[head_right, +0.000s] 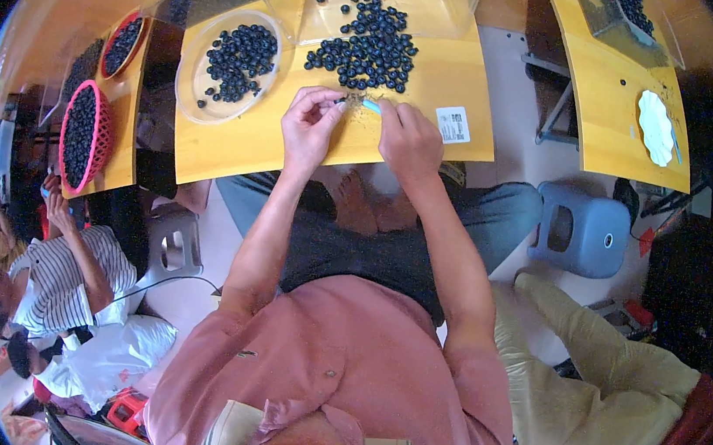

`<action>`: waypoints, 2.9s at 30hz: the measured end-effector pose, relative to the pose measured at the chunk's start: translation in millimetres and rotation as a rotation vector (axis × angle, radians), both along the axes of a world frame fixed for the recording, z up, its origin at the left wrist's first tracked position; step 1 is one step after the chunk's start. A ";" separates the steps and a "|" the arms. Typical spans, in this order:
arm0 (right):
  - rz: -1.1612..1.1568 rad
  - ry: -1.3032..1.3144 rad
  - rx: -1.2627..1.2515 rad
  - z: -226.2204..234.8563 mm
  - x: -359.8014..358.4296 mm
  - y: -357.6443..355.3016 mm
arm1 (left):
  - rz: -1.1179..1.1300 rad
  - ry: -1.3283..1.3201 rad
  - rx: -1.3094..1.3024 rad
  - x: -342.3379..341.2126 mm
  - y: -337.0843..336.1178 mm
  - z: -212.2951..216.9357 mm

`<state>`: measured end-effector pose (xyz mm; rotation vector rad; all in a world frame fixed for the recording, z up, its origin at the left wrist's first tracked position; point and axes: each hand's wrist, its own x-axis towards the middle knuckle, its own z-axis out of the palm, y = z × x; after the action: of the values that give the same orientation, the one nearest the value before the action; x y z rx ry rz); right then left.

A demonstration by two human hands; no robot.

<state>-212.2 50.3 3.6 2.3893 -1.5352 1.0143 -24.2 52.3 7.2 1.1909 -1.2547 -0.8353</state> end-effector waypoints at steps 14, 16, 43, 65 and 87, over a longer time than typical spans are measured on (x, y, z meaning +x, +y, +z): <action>0.002 -0.056 -0.017 -0.1 -0.5 -0.8 | 0.272 -0.782 -0.375 83.7 -46.7 57.3; -0.001 -0.046 -0.020 3.1 -0.9 -0.2 | 0.165 -0.820 -0.235 58.6 -45.3 41.8; 0.026 -0.088 -0.018 0.2 -2.6 -0.7 | 0.209 -0.266 0.026 1.5 -11.0 0.1; 0.017 -0.035 -0.023 3.7 -1.4 1.9 | 0.019 -0.134 0.025 -1.4 -10.3 -4.1; 0.050 0.042 -0.072 -1.9 -0.3 0.2 | -0.118 -0.156 0.097 -4.2 -6.6 -5.5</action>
<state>-212.5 50.5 1.7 2.3951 -1.4068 1.0041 -28.4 45.7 1.7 1.2888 -1.4360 -0.9121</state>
